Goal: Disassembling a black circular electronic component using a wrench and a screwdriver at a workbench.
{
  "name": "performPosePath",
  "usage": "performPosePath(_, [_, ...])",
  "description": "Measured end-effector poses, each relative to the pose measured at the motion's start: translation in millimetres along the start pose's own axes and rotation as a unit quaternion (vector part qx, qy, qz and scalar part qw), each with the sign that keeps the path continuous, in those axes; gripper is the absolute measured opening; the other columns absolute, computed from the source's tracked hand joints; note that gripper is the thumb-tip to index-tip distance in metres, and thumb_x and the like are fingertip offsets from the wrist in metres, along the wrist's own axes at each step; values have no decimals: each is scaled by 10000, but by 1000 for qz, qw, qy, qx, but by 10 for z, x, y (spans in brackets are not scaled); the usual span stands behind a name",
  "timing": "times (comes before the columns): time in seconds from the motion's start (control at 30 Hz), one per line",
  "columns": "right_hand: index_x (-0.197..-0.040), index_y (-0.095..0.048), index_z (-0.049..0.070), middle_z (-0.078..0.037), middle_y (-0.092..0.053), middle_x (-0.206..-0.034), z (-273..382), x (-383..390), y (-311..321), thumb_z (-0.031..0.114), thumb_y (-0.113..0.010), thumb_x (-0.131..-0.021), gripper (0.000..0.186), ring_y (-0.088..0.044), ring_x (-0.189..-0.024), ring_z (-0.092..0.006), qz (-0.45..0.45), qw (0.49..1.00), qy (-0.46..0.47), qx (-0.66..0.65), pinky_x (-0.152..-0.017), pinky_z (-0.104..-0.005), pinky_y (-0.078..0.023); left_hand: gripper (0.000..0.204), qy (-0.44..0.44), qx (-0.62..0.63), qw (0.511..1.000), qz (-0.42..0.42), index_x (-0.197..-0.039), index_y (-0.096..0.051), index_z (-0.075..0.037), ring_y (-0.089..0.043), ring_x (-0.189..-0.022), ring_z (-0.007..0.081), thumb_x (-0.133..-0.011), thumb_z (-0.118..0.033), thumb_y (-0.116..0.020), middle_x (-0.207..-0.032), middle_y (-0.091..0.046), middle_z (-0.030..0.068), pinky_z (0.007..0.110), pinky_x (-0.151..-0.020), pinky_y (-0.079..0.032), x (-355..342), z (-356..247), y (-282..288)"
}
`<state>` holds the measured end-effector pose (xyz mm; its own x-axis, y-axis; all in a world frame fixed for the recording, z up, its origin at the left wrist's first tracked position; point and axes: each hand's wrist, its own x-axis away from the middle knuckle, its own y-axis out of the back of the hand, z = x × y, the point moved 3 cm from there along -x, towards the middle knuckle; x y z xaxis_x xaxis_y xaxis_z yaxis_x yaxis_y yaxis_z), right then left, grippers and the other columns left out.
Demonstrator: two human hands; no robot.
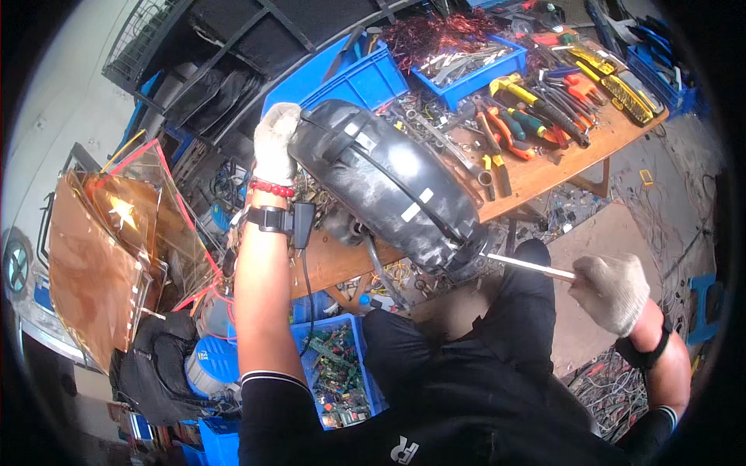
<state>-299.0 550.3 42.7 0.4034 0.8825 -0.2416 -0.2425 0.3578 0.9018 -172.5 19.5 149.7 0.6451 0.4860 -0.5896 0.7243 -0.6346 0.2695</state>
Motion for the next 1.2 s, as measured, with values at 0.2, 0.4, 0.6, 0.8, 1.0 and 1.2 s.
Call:
performPosePath(0.2, [-994, -668, 95, -119, -687, -785, -285, -49, -488, 388, -782, -858, 343, -693, -737, -382, 23, 992, -18, -126, -637, -463, -542, 228, 43, 74, 996, 28, -1081, -683, -59, -626, -870, 141, -960, -252, -680, -980, -666, 20, 295, -812, -536, -47, 84, 34])
performPosePath(0.4, [-1005, -692, 83, -129, -727, -818, -15, 1, 208, 187, -805, -785, 268, -733, -800, -351, 58, 988, -100, -102, -700, -431, -573, 104, 15, 20, 1000, 7, -974, -714, -54, -601, -805, 95, -914, -139, -702, -890, -683, -5, 241, -736, -485, -73, -63, 99])
performPosePath(0.6, [-969, -687, 67, -112, -724, -793, -102, 238, 440, 96, -804, -726, 271, -738, -778, -330, 36, 989, -114, -85, -682, -389, -572, 122, 23, -18, 1000, 0, -1009, -715, -43, -640, -835, 129, -929, -130, -686, -928, -700, 28, 271, -769, -520, -155, -95, 102])
performPosePath(0.8, [-964, -717, 55, -115, -689, -750, -310, 682, 514, 121, -817, -659, 327, -698, -682, -293, 28, 987, -146, -64, -627, -361, -534, 143, 26, -14, 1000, 1, -1006, -718, -48, -628, -843, 125, -891, -131, -733, -915, -693, 8, 271, -779, -504, -209, -23, 184])
performPosePath(1.0, [-977, -740, 45, -108, -676, -751, -388, 786, 689, 229, -807, -711, 330, -670, -658, -273, 8, 991, -124, -44, -608, -354, -498, 141, 28, -22, 999, -19, -1043, -703, -41, -640, -853, 134, -943, -130, -660, -953, -692, 36, 272, -783, -531, -194, -1, 169])
performPosePath(1.2, [-1038, -726, 43, -101, -674, -776, -20, 297, 585, 291, -794, -830, 331, -668, -668, -280, 36, 980, -164, -103, -626, -351, -512, 157, 21, -13, 1000, -10, -1060, -713, -35, -647, -846, 134, -951, -144, -678, -957, -704, 41, 270, -785, -531, -148, -8, 167])
